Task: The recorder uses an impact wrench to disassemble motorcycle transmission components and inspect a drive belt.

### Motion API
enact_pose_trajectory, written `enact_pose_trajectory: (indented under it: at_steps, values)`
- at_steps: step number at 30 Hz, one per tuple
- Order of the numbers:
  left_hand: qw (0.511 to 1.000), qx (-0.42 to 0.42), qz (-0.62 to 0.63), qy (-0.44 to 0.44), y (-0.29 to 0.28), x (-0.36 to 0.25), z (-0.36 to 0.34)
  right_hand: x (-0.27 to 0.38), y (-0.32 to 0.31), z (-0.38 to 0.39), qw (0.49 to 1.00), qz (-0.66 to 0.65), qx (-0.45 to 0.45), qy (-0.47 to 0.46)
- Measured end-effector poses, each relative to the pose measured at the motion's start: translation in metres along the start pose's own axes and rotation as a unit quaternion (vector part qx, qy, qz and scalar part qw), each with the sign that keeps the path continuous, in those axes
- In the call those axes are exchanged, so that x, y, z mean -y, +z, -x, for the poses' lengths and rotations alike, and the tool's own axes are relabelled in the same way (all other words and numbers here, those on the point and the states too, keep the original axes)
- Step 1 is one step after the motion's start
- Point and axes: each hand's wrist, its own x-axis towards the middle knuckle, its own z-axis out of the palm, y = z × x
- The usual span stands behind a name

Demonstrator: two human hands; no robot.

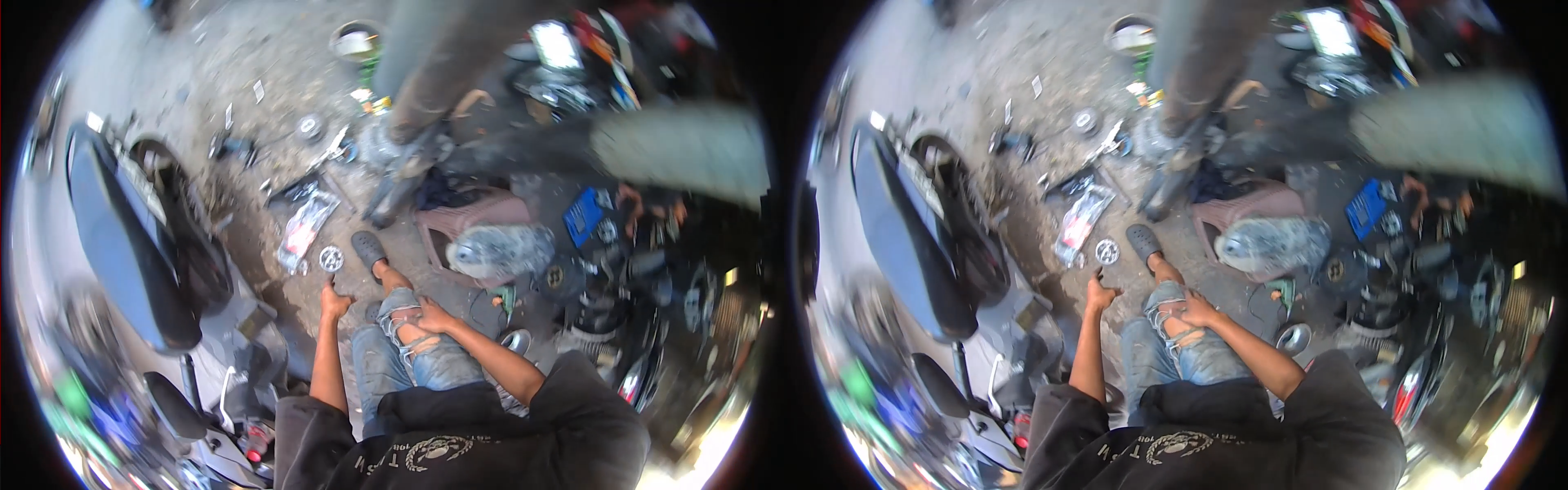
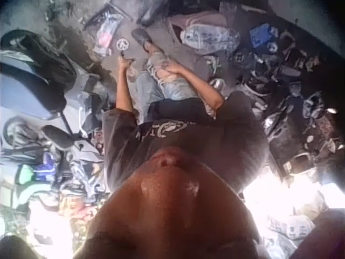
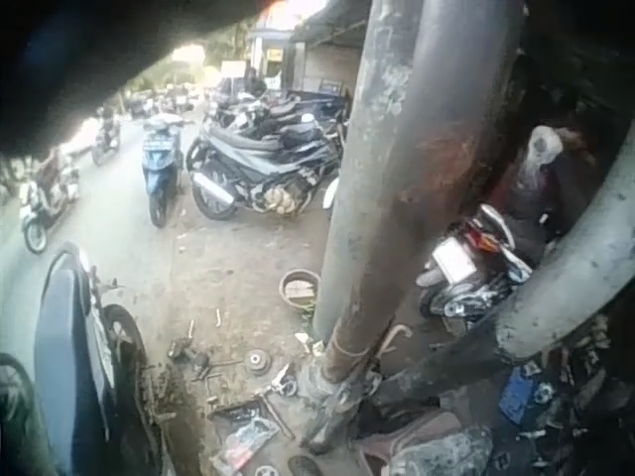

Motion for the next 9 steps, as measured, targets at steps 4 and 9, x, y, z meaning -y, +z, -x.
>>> enact_pose_trajectory:
  at_steps: [4, 9]
  values:
    - [0.999, 0.035, -0.003, 0.006, -0.001, 0.007, 0.017, -0.037, 0.026, 0.062, 0.977, -0.172, 0.083, 0.098]
    - [0.991, 0.046, 0.118, 0.045, -0.022, 0.048, 0.042, -0.009, 0.020, 0.176, 0.981, -0.125, 0.105, 0.106]
